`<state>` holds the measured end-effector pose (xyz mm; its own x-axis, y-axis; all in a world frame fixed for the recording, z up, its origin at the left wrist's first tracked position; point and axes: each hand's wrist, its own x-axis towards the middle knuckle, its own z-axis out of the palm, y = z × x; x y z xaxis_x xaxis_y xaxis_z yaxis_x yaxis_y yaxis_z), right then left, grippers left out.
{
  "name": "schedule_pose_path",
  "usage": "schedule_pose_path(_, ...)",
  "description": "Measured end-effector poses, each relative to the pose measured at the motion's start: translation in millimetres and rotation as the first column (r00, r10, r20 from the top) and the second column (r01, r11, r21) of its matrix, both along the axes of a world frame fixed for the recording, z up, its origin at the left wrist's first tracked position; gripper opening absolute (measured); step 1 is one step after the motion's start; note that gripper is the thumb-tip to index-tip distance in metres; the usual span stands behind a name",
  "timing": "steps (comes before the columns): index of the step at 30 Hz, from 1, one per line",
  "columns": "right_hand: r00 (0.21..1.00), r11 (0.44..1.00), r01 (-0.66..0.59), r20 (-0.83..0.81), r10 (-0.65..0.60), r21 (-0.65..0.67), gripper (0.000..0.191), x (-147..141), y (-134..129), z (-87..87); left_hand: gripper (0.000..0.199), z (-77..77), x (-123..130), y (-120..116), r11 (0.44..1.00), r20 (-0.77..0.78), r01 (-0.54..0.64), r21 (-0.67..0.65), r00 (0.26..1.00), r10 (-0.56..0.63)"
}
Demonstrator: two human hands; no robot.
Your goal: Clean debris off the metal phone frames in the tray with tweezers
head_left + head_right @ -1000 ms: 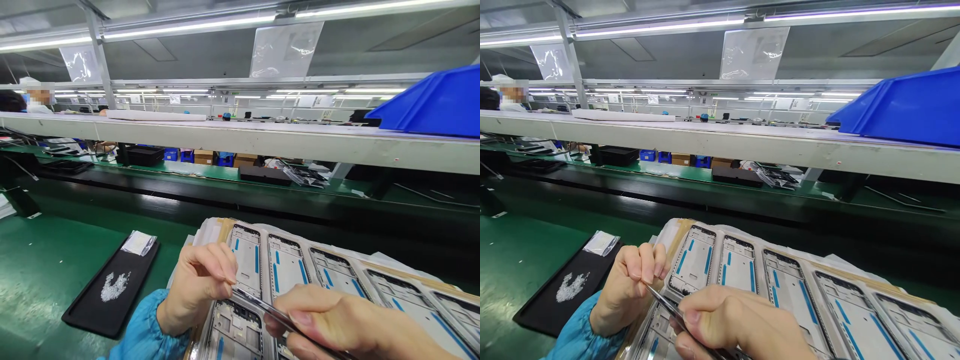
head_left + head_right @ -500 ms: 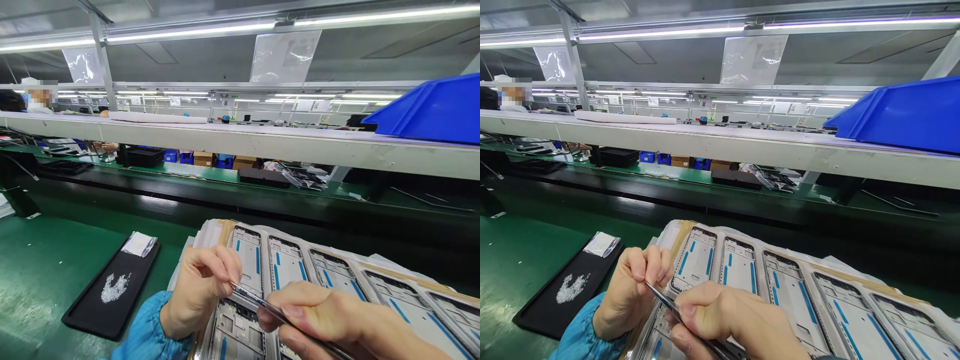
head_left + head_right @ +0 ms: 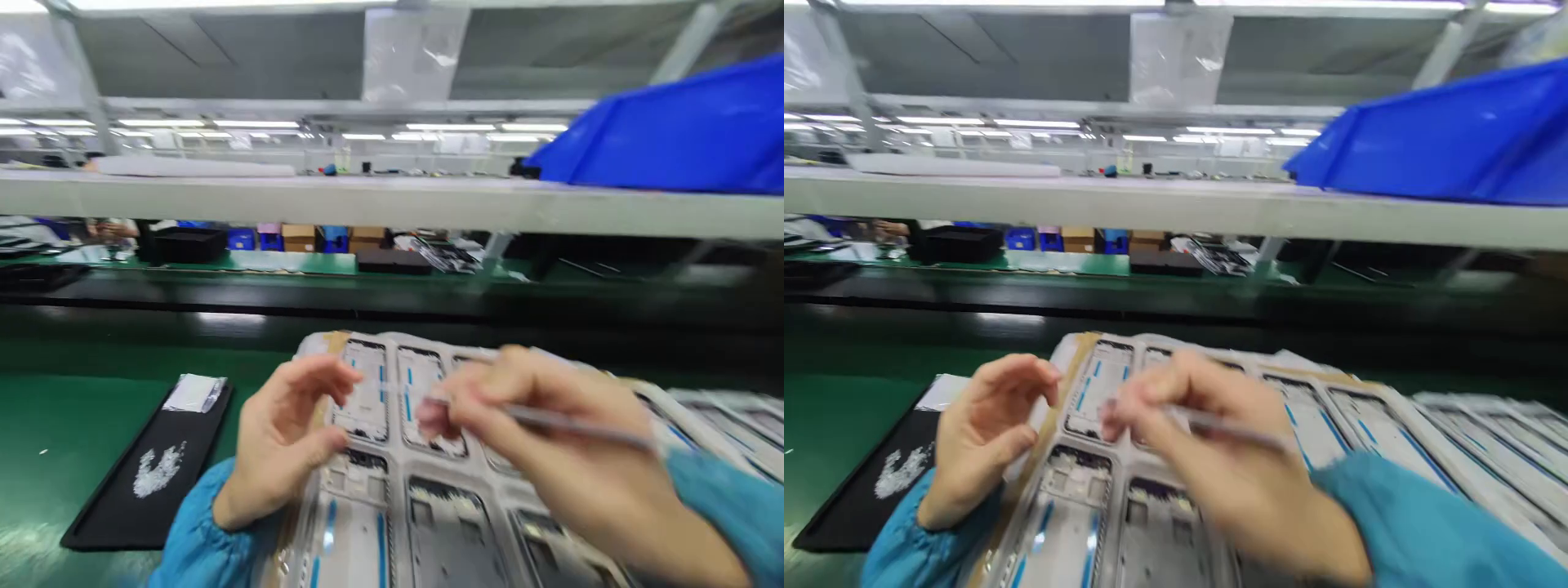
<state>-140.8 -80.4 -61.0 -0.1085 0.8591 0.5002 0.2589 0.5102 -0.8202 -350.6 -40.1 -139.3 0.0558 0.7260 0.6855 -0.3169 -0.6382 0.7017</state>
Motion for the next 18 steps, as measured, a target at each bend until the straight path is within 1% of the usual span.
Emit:
schedule_pose_path(1,0.998,0.998,0.056,-0.007,-0.055,0.024,0.022,10,7,1.8,0.042,0.4,-3,-2,0.998,-0.1,-0.059,0.021,0.993,0.061)
schedule_pose_path(2,0.995,0.994,0.093,-0.043,-0.09,0.062,0.02,21,15,0.1,0.038,1.7,-6,-3,0.995,-0.202,-0.076,0.056,0.976,0.086)
schedule_pose_path(3,0.988,0.991,0.123,-0.102,-0.118,0.046,0.021,34,24,-5.3,0.037,4.3,-6,-4,0.996,-0.323,-0.027,0.083,0.945,0.052)
schedule_pose_path(4,0.98,0.992,0.127,-0.156,-0.124,0.009,0.024,47,33,-14.4,0.041,8.2,-5,-5,0.991,-0.438,0.071,0.113,0.899,-0.015)
schedule_pose_path(5,0.97,0.991,0.126,-0.203,-0.13,-0.033,0.027,59,41,-26.1,0.047,13.5,-1,-6,0.971,-0.554,0.203,0.129,0.827,-0.099)
schedule_pose_path(6,0.963,0.989,0.118,-0.233,-0.137,-0.092,0.031,68,47,-39.3,0.054,19.4,6,-7,0.933,-0.664,0.337,0.127,0.727,-0.173)
schedule_pose_path(7,0.955,0.983,0.105,-0.259,-0.142,-0.152,0.034,76,52,-52.7,0.06,25.4,15,-10,0.885,-0.758,0.451,0.113,0.615,-0.217)
schedule_pose_path(8,0.949,0.976,0.091,-0.279,-0.144,-0.196,0.036,80,56,-65.1,0.065,30.6,26,-14,0.839,-0.826,0.536,0.096,0.512,-0.233)
schedule_pose_path(9,0.946,0.97,0.075,-0.292,-0.142,-0.23,0.037,83,58,-75.5,0.068,34.3,38,-18,0.802,-0.87,0.592,0.08,0.434,-0.234)
schedule_pose_path(10,0.943,0.966,0.06,-0.303,-0.137,-0.25,0.038,84,60,-83.5,0.069,36.0,50,-23,0.777,-0.892,0.625,0.071,0.388,-0.231)
schedule_pose_path(11,0.942,0.965,0.046,-0.31,-0.127,-0.258,0.037,83,60,-89.0,0.069,35.7,61,-28,0.764,-0.899,0.641,0.075,0.375,-0.227)
schedule_pose_path(13,0.943,0.964,0.015,-0.316,-0.101,-0.265,0.034,82,59,-93.6,0.064,31.5,79,-35,0.745,-0.91,0.657,0.113,0.369,-0.187)
schedule_pose_path(14,0.944,0.963,0.0,-0.318,-0.088,-0.268,0.032,82,58,-93.7,0.059,29.3,85,-37,0.731,-0.925,0.668,0.141,0.351,-0.142)
schedule_pose_path(16,0.943,0.962,-0.025,-0.325,-0.068,-0.272,0.028,84,57,-92.7,0.046,28.6,91,-40,0.686,-0.957,0.699,0.203,0.291,-0.014)
schedule_pose_path(18,0.937,0.961,-0.039,-0.344,-0.059,-0.273,0.026,86,57,-91.8,0.04,35.3,88,-41,0.628,-0.961,0.729,0.272,0.241,0.137)
